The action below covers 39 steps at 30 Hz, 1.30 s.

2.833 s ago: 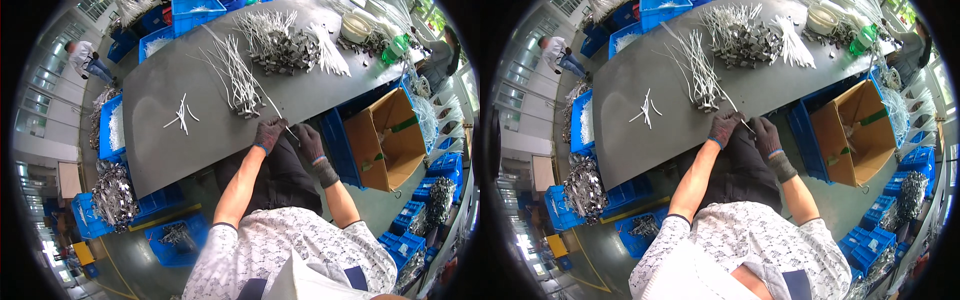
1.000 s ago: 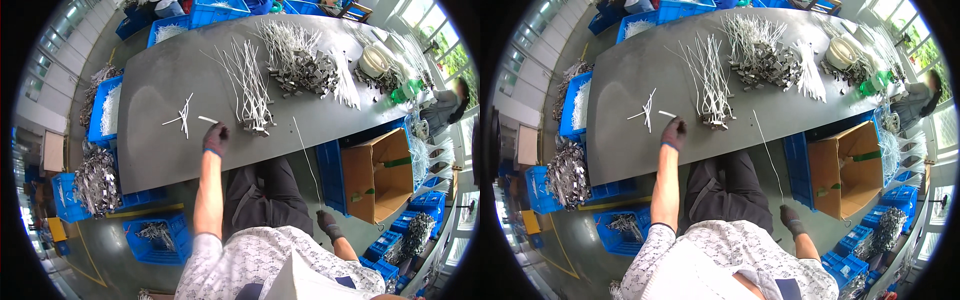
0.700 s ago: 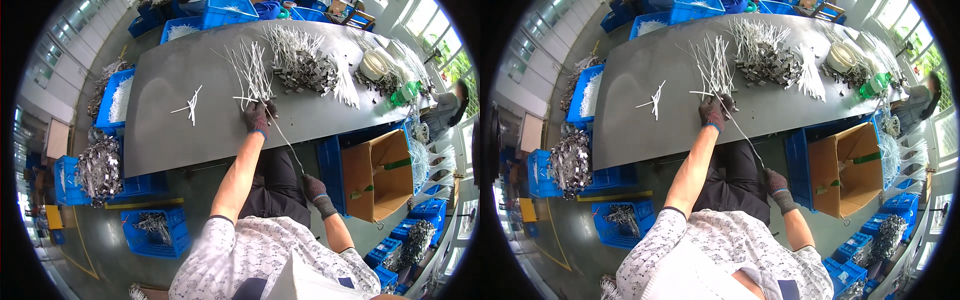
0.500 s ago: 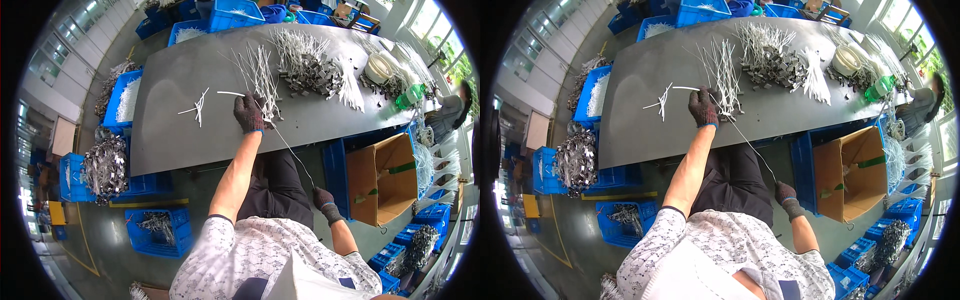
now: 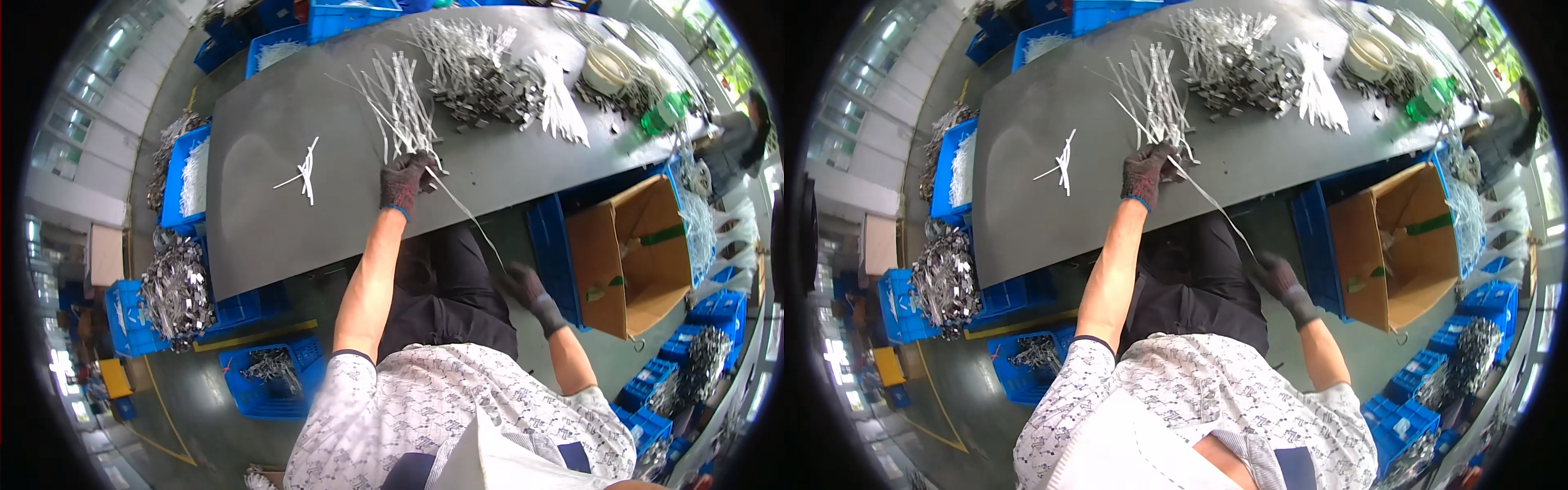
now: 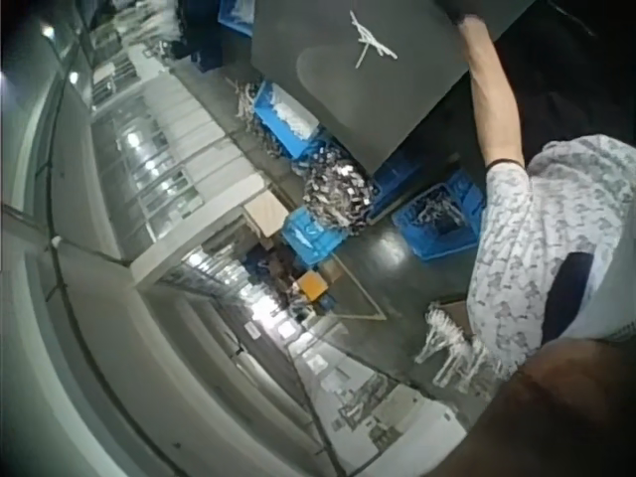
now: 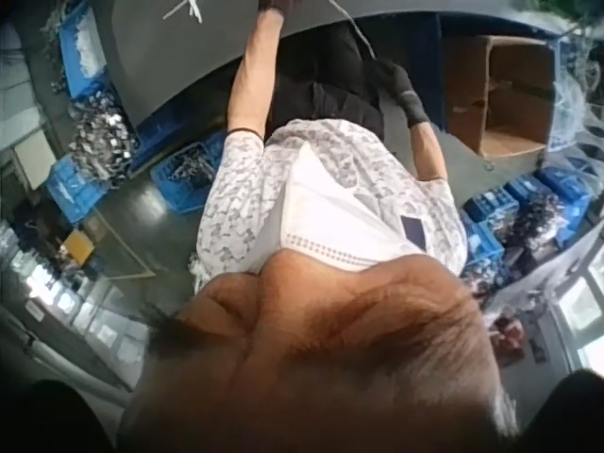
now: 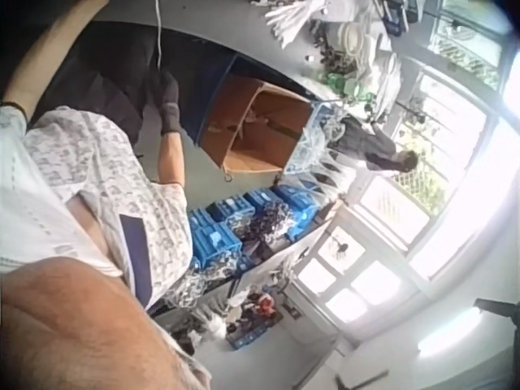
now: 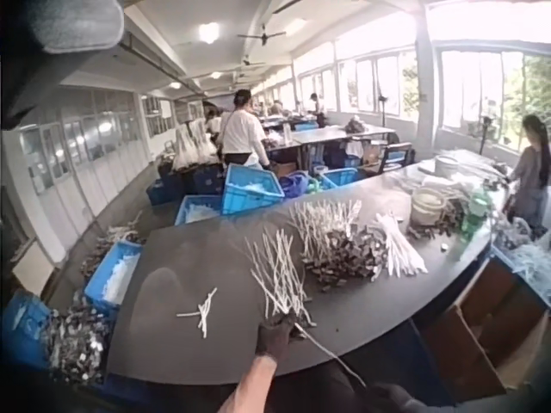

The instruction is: Bundling and organizing electrical wires into sets at a manual assembly station.

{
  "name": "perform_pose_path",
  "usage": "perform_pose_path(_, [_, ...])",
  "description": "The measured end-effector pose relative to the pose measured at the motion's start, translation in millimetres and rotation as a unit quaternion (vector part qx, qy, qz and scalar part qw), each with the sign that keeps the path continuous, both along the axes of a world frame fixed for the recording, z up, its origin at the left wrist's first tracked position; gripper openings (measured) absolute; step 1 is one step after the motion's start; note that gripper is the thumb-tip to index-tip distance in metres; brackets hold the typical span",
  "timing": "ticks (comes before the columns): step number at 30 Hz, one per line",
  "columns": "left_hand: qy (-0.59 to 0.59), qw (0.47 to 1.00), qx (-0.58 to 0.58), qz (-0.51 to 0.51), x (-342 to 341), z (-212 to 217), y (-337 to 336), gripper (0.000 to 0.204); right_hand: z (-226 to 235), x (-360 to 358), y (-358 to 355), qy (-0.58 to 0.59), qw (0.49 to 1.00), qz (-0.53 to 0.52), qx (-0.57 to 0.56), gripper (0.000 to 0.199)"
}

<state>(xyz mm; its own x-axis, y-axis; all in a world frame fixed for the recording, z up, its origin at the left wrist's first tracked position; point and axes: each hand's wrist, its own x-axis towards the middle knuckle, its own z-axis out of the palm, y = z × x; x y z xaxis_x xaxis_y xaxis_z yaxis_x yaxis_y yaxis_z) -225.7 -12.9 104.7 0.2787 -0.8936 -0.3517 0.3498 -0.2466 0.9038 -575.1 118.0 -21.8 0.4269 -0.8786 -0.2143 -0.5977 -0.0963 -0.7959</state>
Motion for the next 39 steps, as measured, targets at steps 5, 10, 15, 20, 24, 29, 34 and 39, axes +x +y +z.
perform_pose_path(5, [-0.035, 0.989, -0.092, -0.109, -84.5, -29.1, 29.4, 0.026, 74.9, 91.7, -95.0, -0.075, 0.949, -0.044, -0.304, 0.044])
perform_pose_path(10, [-0.070, 0.989, -0.095, -0.086, -88.1, -20.8, 60.8, 0.027, 67.9, 127.8, -107.8, -0.117, 0.925, -0.004, -0.360, 0.066])
perform_pose_path(15, [-0.060, 0.993, -0.080, -0.056, -75.1, -7.2, 60.5, 0.028, 45.8, 148.7, -114.7, -0.097, 0.952, -0.027, -0.290, 0.070])
perform_pose_path(20, [-0.099, 0.989, -0.055, -0.096, 14.8, -26.8, 26.5, 0.027, 91.0, 173.9, -134.2, -0.311, 0.921, -0.153, 0.178, 0.043])
perform_pose_path(24, [-0.322, 0.933, 0.042, -0.158, 63.5, -19.9, -23.0, 0.037, 67.0, 166.0, -178.0, -0.211, 0.948, -0.223, 0.081, 0.047])
perform_pose_path(29, [-0.538, 0.828, 0.106, -0.113, 120.4, -75.1, -79.1, 0.047, 36.4, 182.7, -252.8, 0.057, 0.973, -0.157, -0.157, 0.052])
perform_pose_path(34, [-0.533, 0.835, 0.136, -0.025, 156.8, -133.1, -146.8, 0.054, 41.1, 231.8, -326.4, 0.153, 0.981, -0.103, -0.060, 0.061])
perform_pose_path(39, [-0.519, 0.815, 0.252, -0.051, 113.3, -98.7, -204.4, 0.094, 31.5, 286.5, -323.5, 0.141, 0.988, -0.018, -0.059, 0.057])
